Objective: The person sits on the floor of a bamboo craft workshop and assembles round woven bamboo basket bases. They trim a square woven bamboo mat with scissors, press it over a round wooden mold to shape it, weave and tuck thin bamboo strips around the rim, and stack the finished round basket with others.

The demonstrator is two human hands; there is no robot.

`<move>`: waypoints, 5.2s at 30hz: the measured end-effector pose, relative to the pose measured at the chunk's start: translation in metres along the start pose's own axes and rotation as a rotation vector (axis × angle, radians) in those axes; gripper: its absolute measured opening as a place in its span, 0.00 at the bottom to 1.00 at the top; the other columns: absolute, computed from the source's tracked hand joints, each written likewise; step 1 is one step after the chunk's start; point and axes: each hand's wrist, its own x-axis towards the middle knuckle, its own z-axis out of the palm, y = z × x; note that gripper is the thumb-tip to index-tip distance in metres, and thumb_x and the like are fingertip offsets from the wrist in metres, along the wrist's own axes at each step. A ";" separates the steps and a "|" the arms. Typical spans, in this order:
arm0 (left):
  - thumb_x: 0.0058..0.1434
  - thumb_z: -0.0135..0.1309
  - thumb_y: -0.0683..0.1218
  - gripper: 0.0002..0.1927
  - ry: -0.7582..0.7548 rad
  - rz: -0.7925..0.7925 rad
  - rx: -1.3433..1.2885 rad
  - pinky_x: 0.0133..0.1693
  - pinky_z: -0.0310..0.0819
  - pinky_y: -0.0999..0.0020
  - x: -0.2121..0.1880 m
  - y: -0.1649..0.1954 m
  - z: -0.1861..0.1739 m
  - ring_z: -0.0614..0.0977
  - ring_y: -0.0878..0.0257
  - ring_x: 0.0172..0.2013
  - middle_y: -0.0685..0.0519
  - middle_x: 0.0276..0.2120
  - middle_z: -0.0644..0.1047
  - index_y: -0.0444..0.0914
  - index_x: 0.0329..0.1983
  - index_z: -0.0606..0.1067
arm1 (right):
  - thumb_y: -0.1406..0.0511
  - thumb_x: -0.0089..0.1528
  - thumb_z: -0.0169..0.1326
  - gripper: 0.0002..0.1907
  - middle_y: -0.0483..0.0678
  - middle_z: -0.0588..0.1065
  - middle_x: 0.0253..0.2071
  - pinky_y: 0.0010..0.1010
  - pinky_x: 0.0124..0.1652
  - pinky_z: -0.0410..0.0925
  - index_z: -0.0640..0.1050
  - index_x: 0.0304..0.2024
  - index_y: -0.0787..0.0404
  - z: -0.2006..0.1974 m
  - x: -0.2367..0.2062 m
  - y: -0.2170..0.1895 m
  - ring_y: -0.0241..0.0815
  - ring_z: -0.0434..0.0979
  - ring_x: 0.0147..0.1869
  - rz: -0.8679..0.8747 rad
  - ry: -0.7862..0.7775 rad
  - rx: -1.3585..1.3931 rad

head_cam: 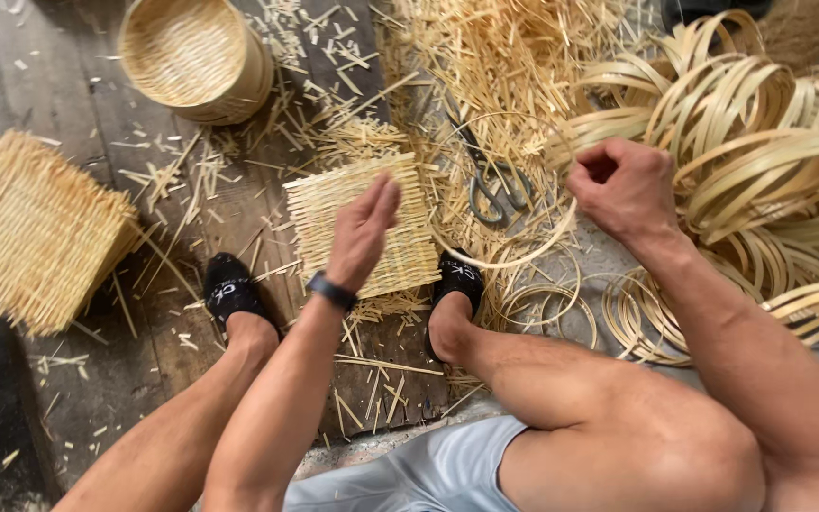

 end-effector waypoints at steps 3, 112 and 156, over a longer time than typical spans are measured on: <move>0.67 0.51 0.58 0.23 -0.048 -0.206 -0.614 0.32 0.76 0.71 -0.001 0.019 0.009 0.79 0.67 0.31 0.55 0.31 0.80 0.35 0.52 0.79 | 0.64 0.64 0.58 0.09 0.53 0.81 0.35 0.33 0.38 0.78 0.82 0.39 0.65 -0.012 0.016 -0.055 0.43 0.83 0.35 -0.126 -0.093 -0.021; 0.50 0.71 0.44 0.12 0.510 -0.351 0.262 0.40 0.80 0.70 0.016 -0.133 -0.136 0.86 0.64 0.33 0.51 0.33 0.86 0.37 0.38 0.85 | 0.65 0.52 0.70 0.16 0.49 0.84 0.40 0.26 0.44 0.74 0.86 0.44 0.56 0.271 0.016 -0.078 0.37 0.84 0.40 0.326 -0.166 0.478; 0.63 0.57 0.57 0.16 0.156 -0.076 0.443 0.37 0.78 0.65 0.121 -0.126 -0.101 0.85 0.59 0.32 0.48 0.33 0.85 0.43 0.41 0.85 | 0.45 0.71 0.30 0.29 0.53 0.79 0.36 0.47 0.48 0.72 0.76 0.41 0.56 0.325 0.096 -0.122 0.49 0.79 0.43 0.139 -0.742 0.139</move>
